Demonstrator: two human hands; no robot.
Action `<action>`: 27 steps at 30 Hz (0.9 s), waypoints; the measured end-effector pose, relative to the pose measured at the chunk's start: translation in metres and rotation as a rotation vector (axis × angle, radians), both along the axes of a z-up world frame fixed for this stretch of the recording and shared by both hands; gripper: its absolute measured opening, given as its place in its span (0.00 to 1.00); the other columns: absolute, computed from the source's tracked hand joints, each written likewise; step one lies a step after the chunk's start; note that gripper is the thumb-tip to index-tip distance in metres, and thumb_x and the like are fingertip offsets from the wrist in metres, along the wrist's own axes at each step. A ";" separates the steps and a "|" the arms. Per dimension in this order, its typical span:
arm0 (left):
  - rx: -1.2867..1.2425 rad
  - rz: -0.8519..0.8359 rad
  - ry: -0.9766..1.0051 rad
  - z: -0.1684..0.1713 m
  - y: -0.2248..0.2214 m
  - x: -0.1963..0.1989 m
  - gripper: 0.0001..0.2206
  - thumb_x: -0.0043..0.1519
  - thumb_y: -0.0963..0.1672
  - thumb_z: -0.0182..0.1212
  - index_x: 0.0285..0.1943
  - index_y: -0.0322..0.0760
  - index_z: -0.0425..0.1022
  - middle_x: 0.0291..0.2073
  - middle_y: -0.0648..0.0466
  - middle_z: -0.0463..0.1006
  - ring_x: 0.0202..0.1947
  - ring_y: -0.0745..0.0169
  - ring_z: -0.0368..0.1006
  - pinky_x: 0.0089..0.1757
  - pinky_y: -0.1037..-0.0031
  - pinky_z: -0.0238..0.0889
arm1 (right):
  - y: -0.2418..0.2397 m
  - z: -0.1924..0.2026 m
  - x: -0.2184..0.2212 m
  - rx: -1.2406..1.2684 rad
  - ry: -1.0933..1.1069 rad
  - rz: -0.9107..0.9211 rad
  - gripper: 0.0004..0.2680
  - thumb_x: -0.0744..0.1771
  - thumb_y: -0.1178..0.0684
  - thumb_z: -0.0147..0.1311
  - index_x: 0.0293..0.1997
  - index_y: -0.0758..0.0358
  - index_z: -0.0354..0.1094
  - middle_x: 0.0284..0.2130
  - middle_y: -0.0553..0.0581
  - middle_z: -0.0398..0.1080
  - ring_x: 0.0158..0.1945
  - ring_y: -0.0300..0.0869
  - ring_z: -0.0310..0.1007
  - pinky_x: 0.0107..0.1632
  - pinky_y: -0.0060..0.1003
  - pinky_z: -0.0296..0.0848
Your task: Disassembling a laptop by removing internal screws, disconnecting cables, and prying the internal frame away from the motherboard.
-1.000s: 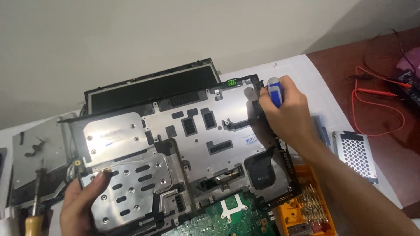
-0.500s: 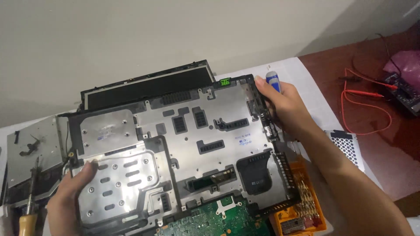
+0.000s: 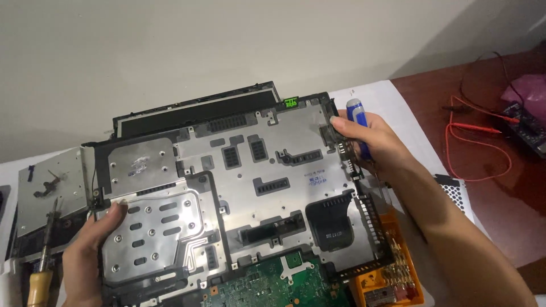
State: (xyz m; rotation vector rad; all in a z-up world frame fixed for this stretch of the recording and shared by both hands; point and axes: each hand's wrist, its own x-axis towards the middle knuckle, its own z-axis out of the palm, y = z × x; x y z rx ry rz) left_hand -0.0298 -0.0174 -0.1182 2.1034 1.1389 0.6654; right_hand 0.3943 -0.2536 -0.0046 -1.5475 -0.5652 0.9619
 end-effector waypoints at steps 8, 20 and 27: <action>-0.156 0.117 -0.146 0.034 -0.012 0.026 0.22 0.58 0.35 0.58 0.62 0.43 0.74 0.63 0.46 0.73 0.77 0.56 0.53 0.76 0.66 0.35 | -0.006 -0.003 0.006 -0.018 0.031 0.095 0.16 0.66 0.42 0.56 0.20 0.51 0.54 0.07 0.41 0.51 0.06 0.30 0.45 0.09 0.25 0.38; -0.693 0.564 -0.773 0.044 0.001 0.044 0.15 0.68 0.55 0.55 0.57 0.52 0.74 0.45 0.75 0.73 0.49 0.91 0.70 0.60 0.91 0.63 | -0.005 -0.017 0.001 0.085 0.088 0.024 0.11 0.65 0.44 0.60 0.30 0.59 0.68 0.17 0.46 0.67 0.14 0.32 0.62 0.13 0.25 0.52; -0.851 0.343 -0.888 0.075 -0.007 0.057 0.20 0.68 0.51 0.49 0.60 0.36 0.74 0.54 0.50 0.79 0.55 0.61 0.75 0.58 0.73 0.66 | -0.004 -0.017 -0.005 0.132 0.229 -0.021 0.11 0.70 0.48 0.52 0.43 0.68 0.73 0.33 0.60 0.78 0.32 0.46 0.78 0.33 0.33 0.74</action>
